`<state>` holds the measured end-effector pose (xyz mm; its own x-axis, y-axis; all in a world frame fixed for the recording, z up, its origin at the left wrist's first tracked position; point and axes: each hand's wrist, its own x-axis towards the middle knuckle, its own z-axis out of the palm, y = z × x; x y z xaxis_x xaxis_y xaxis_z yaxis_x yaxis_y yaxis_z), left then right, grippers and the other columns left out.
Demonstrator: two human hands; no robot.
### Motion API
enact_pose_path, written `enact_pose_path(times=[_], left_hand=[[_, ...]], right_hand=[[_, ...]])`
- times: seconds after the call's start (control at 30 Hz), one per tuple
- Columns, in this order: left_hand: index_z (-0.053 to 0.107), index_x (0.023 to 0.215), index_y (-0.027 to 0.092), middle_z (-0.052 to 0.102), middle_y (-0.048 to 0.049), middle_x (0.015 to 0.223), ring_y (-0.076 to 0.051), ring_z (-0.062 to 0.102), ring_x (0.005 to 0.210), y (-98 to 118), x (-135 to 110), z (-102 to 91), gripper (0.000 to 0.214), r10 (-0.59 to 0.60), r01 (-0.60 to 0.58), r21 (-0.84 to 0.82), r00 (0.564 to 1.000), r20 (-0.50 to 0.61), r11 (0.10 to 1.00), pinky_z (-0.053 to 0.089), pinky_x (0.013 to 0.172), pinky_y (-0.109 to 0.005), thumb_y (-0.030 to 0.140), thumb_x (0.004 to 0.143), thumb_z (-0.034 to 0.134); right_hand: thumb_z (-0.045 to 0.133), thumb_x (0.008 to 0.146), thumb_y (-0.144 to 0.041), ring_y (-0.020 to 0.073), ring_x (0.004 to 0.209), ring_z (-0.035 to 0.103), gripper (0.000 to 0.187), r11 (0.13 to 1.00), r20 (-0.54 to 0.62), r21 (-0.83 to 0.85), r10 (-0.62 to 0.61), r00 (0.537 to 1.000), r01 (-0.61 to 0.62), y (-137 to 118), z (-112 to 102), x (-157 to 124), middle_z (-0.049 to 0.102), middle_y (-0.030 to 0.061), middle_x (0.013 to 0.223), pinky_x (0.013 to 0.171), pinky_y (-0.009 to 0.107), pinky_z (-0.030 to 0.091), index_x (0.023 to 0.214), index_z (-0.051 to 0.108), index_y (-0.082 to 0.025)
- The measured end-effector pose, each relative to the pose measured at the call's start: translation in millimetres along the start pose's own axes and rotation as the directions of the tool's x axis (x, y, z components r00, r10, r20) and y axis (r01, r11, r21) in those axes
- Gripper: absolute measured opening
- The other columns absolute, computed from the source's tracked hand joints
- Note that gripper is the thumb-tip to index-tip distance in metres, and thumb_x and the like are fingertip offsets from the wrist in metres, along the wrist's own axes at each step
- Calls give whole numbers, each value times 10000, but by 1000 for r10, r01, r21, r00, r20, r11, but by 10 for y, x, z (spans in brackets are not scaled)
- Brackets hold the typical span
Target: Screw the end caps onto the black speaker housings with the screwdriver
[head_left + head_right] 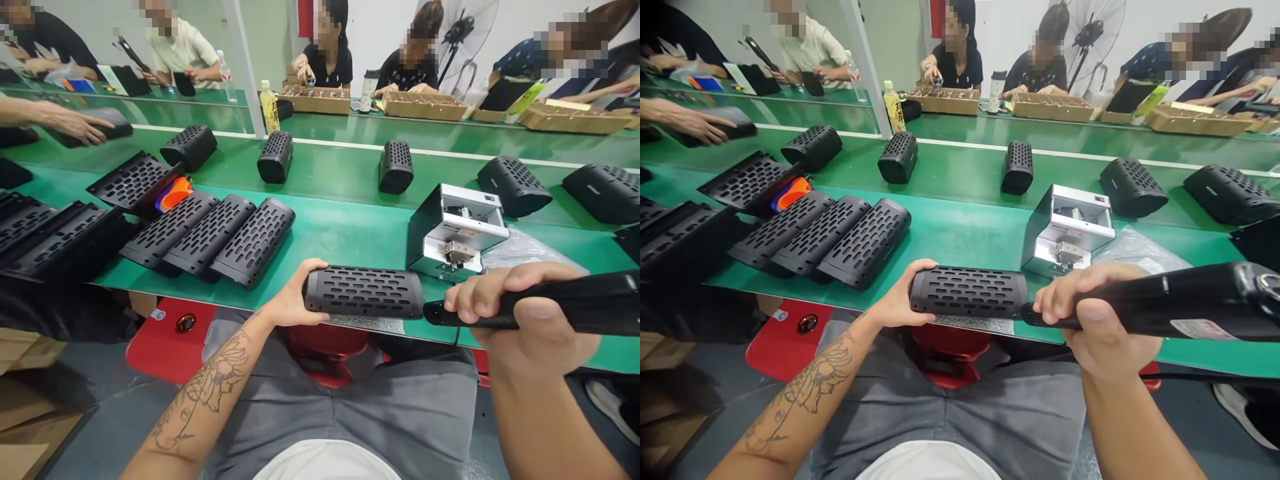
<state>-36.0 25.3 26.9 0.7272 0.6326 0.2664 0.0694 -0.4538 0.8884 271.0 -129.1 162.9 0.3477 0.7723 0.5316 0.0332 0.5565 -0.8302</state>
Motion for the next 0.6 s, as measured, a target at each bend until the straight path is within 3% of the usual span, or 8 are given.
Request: enact_pose_path(times=[0.17,0.4,0.6], left_hand=[[444,1574,268,551,-140,1572,-365,613,1451,-30,3,2,991,21,-21,22,1000,-5,1000,542,1236,-528,316,720,945],[440,1577,266,549,-144,1571,-389,585,1491,-68,4,5,996,81,-80,66,997,-9,995,526,1258,-554,335,722,945],[455,1580,265,561,-140,1567,-377,614,1458,-57,7,5,997,81,-79,71,997,-21,994,537,1244,-540,327,720,955]], right_hand=[[965,871,-424,179,444,609,267,999,126,-31,45,991,-41,-10,49,78,660,-20,589,505,388,629,905,760,-256],[992,857,-443,156,435,607,332,990,205,-44,140,969,-133,-9,177,201,641,-33,565,481,334,596,880,727,-244],[969,889,-401,132,414,566,286,989,309,-41,150,939,-144,-5,205,185,609,-56,552,475,313,570,882,719,-262]])
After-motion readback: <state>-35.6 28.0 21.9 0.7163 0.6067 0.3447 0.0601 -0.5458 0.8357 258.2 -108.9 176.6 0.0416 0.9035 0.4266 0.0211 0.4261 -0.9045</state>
